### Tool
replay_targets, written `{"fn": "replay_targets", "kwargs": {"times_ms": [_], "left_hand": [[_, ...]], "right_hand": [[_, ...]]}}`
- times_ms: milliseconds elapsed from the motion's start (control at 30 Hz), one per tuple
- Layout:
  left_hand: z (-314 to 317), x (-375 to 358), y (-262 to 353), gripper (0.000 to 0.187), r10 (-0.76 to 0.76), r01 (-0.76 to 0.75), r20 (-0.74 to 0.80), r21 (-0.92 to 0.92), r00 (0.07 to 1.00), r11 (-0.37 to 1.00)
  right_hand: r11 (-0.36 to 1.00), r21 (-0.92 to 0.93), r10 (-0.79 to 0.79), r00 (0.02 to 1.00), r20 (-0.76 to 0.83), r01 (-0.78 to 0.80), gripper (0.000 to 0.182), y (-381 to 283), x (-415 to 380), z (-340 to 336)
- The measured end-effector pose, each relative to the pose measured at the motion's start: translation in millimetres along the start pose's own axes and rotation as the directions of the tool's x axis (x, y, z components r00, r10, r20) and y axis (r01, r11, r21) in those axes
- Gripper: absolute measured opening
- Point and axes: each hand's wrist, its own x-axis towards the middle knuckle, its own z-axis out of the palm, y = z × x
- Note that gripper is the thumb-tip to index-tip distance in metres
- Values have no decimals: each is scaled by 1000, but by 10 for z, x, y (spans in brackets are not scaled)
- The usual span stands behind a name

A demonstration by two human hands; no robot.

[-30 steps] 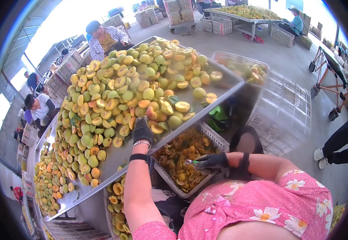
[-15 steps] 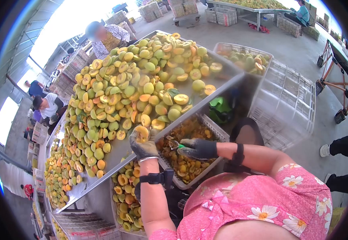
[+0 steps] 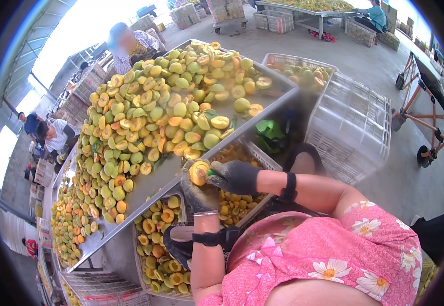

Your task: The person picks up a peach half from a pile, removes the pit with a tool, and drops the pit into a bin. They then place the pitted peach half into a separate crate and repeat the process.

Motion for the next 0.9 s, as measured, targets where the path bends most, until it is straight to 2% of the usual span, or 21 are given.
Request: {"fn": "replay_targets", "kwargs": {"times_ms": [100, 167, 267, 367, 467, 567, 600, 667, 700, 733, 800, 833, 867, 900], "left_hand": [[-88, -2, -140, 23, 127, -131, 38, 129, 991, 983], [-99, -22, -181, 25, 168, -168, 10, 104, 986, 980], [-87, -31, -156, 27, 39, -41, -28, -71, 999, 997], [131, -138, -135, 35, 161, -171, -175, -48, 971, 984], [47, -115, -65, 45, 128, -129, -124, 6, 984, 992], [-67, -96, 63, 53, -46, 46, -4, -46, 999, 998], [-99, -76, 65, 52, -77, 75, -25, -66, 997, 995], [-110, -100, 45, 47, 74, -52, -82, 242, 994, 969], [-125, -116, 44, 45, 160, -109, -100, 391, 982, 914], [-192, -106, 26, 40, 261, -213, -22, 512, 965, 832], [-428, -36, -98, 30, 413, -396, 158, 704, 897, 590], [-484, -28, -122, 25, 457, -469, 258, 767, 851, 439], [-315, -114, 20, 22, 308, -316, 136, 674, 941, 668], [-330, -47, -16, 24, 258, -271, 103, 541, 961, 796]], "right_hand": [[999, 32, -25, 997, -75, 28, 29, -3, -19, 76], [995, 98, 8, 998, -65, -1, 30, -71, -41, 83], [986, 86, 133, 984, 115, -143, 46, -159, -83, 73], [989, 147, 17, 997, 71, -28, 46, -35, -106, 177], [993, 118, -19, 989, 148, 1, 43, 26, -138, 238], [990, 128, 26, 975, 222, -55, 39, 21, -193, 247], [985, 166, 12, 980, 197, -45, 39, 10, -219, 263], [971, 237, -14, 990, 143, -21, 40, -7, -268, 292], [950, 309, -95, 988, 126, 52, 40, 49, -280, 343], [916, 380, -179, 978, 106, 126, 40, 146, -282, 429], [676, 717, -143, 924, 355, -171, 36, 136, -286, 379], [362, 754, -125, 773, 622, -548, 33, 28, -261, 156], [9, 557, -210, 543, 813, -830, 30, -44, -252, 26], [-22, 586, -175, 580, 795, -810, 29, -71, -273, 37]]}}
